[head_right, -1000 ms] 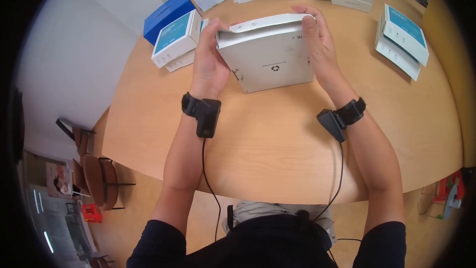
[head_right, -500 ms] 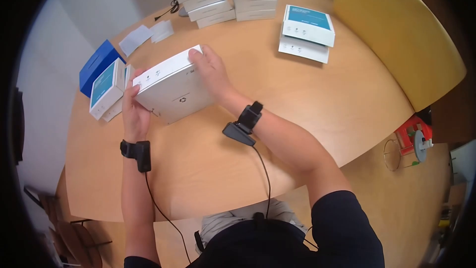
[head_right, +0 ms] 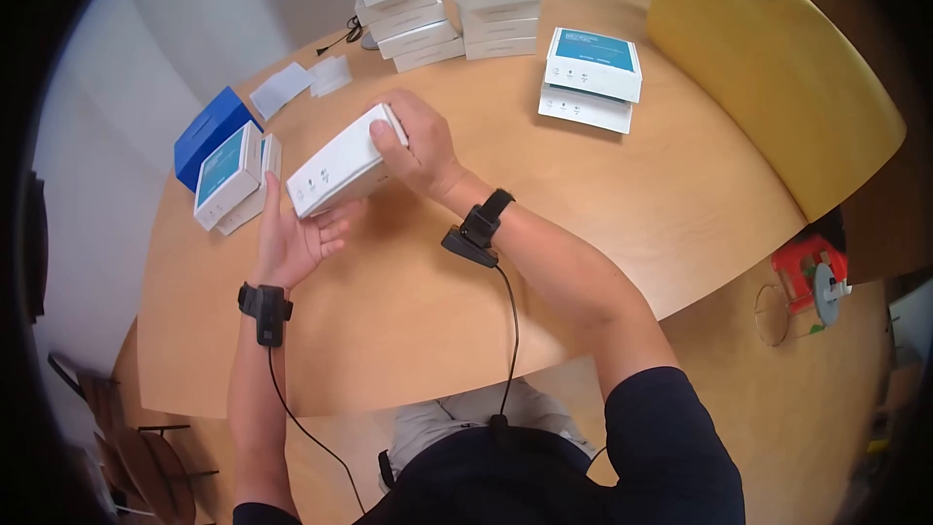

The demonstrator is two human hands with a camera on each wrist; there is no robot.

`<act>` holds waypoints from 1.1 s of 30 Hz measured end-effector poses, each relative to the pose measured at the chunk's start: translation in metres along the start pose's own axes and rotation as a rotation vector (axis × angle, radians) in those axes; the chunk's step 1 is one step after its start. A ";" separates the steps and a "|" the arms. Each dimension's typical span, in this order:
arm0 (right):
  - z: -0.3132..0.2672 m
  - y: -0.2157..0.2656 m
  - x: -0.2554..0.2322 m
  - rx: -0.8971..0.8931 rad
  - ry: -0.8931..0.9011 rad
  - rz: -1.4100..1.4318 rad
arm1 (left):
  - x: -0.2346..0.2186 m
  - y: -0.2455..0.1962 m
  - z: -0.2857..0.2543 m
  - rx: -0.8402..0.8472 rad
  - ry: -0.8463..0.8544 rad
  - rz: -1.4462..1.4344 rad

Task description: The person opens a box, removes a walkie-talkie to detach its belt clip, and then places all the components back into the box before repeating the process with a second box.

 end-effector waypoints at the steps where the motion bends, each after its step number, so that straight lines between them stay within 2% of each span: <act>1: -0.002 0.007 -0.001 -0.032 0.028 -0.020 | 0.000 0.001 0.003 -0.007 0.021 -0.042; 3: -0.006 0.018 -0.001 -0.092 0.091 -0.063 | -0.006 0.009 0.012 -0.021 0.064 -0.134; 6: -0.011 0.003 -0.007 -0.051 0.090 -0.080 | -0.018 0.025 0.019 0.065 -0.001 -0.192; 8: -0.016 -0.022 -0.010 0.018 -0.016 -0.222 | -0.016 0.024 0.020 0.174 -0.093 -0.085; 10: -0.022 -0.043 -0.020 0.330 0.038 -0.154 | -0.006 0.024 0.021 0.262 -0.149 0.022; 12: -0.042 -0.023 -0.019 0.885 0.250 0.158 | 0.005 0.022 0.022 0.337 -0.183 0.137; 15: -0.051 -0.031 -0.028 1.050 0.214 0.223 | 0.022 0.022 0.018 0.394 -0.113 0.268; 18: -0.051 -0.057 -0.048 1.050 0.152 0.243 | 0.028 0.027 0.018 0.419 -0.139 0.370; 21: -0.036 -0.063 -0.091 0.963 0.019 0.214 | -0.019 0.040 0.036 0.356 -0.123 0.520; 24: -0.009 -0.053 -0.146 0.875 -0.166 0.154 | -0.041 0.027 0.028 0.388 -0.215 0.786; 27: 0.021 -0.061 -0.214 0.800 -0.260 -0.005 | -0.094 0.029 0.035 0.431 -0.260 0.817; 28: 0.030 -0.067 -0.235 0.743 -0.261 -0.031 | -0.099 0.028 0.032 0.433 -0.297 0.816; 30: 0.042 -0.077 -0.270 0.784 -0.375 -0.080 | -0.104 0.022 0.022 0.439 -0.374 0.814; 33: 0.055 -0.096 -0.314 0.816 -0.458 -0.153 | -0.112 0.023 0.023 0.465 -0.349 0.847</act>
Point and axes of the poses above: each hand's wrist, its own z-axis towards the middle knuckle, its own x-axis out of the palm, y = z × x, the point moved 6 cm from there along z, towards the middle knuckle, and after that the axes turned 11 degrees about x, right-handed, at the moved point
